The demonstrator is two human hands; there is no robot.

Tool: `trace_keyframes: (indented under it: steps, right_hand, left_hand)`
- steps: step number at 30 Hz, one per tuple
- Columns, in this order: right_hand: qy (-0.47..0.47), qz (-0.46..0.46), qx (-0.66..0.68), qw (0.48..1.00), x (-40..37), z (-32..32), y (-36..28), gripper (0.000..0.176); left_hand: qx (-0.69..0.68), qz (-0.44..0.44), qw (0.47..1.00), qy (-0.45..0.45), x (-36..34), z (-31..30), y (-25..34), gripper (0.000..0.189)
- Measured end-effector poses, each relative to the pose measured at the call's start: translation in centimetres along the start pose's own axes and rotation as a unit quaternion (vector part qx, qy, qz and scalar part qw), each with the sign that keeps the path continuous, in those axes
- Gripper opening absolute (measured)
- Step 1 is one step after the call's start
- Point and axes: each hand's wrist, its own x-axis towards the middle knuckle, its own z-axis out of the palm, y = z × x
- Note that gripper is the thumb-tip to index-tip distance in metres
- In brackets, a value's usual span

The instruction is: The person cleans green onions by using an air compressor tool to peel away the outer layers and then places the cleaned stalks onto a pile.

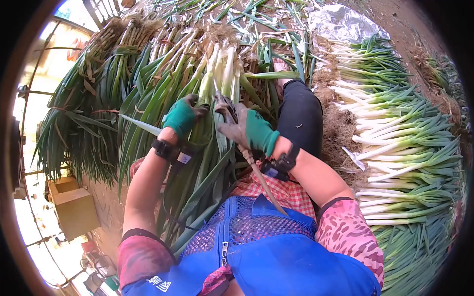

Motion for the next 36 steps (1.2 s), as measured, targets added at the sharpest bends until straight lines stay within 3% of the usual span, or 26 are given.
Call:
trace_keyframes:
  steps: [3,7,10,11,12,13,15,18,23,27,31,32,35,36]
  right_hand:
    - [0.03,0.004,-0.034,0.999,3.8,0.1,0.3,0.061]
    - [-0.026,-0.001,0.048,0.998,5.3,-2.2,-2.2,0.057]
    - [-0.043,-0.047,0.089,0.994,3.9,-1.4,-1.1,0.053]
    - [-0.046,-0.072,0.086,0.993,2.2,-1.3,-1.5,0.053]
    - [-0.083,-0.009,0.085,0.993,-0.5,-2.2,-3.5,0.053]
    - [-0.076,-0.035,0.033,0.996,-1.5,-1.3,-2.7,0.053]
    - [-0.071,-0.011,0.025,0.997,-4.2,-0.6,-2.6,0.05]
    - [-0.071,-0.062,0.058,0.994,-6.1,-0.8,-3.0,0.047]
    - [-0.068,-0.057,0.022,0.996,-6.6,-1.1,-3.7,0.045]
    - [0.002,-0.059,-0.001,0.998,-3.1,-0.1,-1.8,0.044]
    - [0.019,-0.074,-0.025,0.997,1.4,-0.4,-1.9,0.057]
    - [-0.007,-0.028,-0.024,0.999,2.3,-0.9,-2.7,0.065]
    - [-0.019,0.017,-0.041,0.999,5.9,-0.9,-2.1,0.066]
    - [-0.004,-0.047,-0.021,0.999,6.4,-1.2,-2.1,0.066]
  left_hand:
    - [0.01,0.001,1.0,-0.008,0.1,0.3,0.2,0.054]
    - [-0.014,0.004,1.0,-0.007,-1.1,-0.2,0.7,0.047]
    - [-0.226,0.025,0.964,-0.135,-0.1,-0.5,-2.6,0.052]
    - [-0.243,0.009,0.96,-0.14,0.1,-0.7,-3.1,0.052]
    - [-0.26,-0.007,0.955,-0.144,0.1,-0.9,-3.5,0.052]
    - [-0.277,-0.024,0.949,-0.148,0.0,-1.0,-3.7,0.052]
    - [-0.243,-0.019,0.958,-0.15,-0.2,-1.3,-3.1,0.048]
    - [-0.149,-0.008,0.981,-0.124,0.7,-0.3,-3.0,0.047]
    - [0.019,-0.003,0.997,-0.08,-0.5,-1.1,-0.4,0.047]
    - [0.077,0.002,0.996,-0.043,-1.5,-0.3,0.5,0.042]
    - [0.122,0.007,0.992,-0.038,-2.0,0.0,0.8,0.037]
    - [0.126,0.011,0.991,-0.036,-1.9,0.5,0.3,0.036]
    - [0.139,0.015,0.99,-0.037,-1.8,1.1,-0.4,0.033]
    - [0.139,0.014,0.99,-0.037,-1.9,1.2,-0.5,0.033]
